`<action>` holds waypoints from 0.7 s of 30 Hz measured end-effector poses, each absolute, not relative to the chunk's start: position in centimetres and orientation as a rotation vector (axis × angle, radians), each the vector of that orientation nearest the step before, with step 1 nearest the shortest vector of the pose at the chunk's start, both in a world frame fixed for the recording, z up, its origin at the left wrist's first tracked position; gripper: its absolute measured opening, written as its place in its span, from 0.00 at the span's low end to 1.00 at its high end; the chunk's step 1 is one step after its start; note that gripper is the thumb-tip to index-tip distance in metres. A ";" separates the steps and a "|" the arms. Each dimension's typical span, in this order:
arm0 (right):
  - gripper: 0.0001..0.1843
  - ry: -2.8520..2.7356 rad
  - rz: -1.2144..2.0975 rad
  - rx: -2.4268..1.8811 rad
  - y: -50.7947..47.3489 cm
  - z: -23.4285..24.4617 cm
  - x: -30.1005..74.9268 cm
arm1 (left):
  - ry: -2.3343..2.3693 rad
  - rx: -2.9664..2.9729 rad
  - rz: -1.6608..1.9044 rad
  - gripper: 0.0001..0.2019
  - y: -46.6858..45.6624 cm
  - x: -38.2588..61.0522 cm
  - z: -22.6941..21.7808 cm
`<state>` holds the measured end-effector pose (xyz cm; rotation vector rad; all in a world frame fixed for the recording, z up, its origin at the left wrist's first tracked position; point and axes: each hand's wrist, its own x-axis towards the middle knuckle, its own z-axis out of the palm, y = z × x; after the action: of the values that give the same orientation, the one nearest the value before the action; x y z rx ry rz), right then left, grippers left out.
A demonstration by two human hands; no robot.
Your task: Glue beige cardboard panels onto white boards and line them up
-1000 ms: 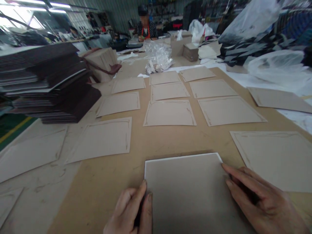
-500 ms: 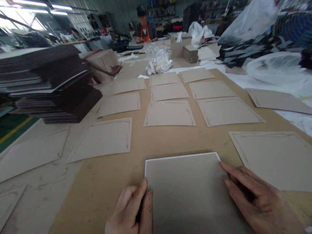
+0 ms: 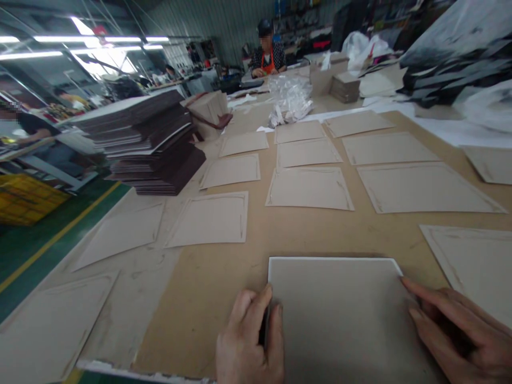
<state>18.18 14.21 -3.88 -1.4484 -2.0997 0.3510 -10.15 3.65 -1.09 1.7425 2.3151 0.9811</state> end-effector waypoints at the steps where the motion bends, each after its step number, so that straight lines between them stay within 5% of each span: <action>1: 0.22 -2.142 0.321 -1.450 14.2 -3.8 18.1 | 2.325 1.745 0.937 0.11 3.7 -10.2 -0.9; 8: 0.19 -2.362 0.045 -1.331 14.2 -2.2 16.6 | 2.457 1.911 0.794 0.16 4.3 -10.4 -0.3; 14: 0.36 -2.860 -0.084 -1.133 14.1 0.5 14.0 | 1.912 2.676 0.250 0.26 6.0 -10.0 1.7; 18: 0.33 -2.993 -0.087 -1.065 14.3 2.0 13.1 | 1.673 2.708 0.041 0.19 6.2 -8.6 3.3; 21: 0.31 -2.982 -0.041 -1.160 14.3 2.3 14.0 | 1.761 2.637 0.080 0.27 5.0 -7.9 3.2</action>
<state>13.96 14.30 2.28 -1.1605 -2.9820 -0.0415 -7.89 5.03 3.22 2.6366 1.7609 0.0798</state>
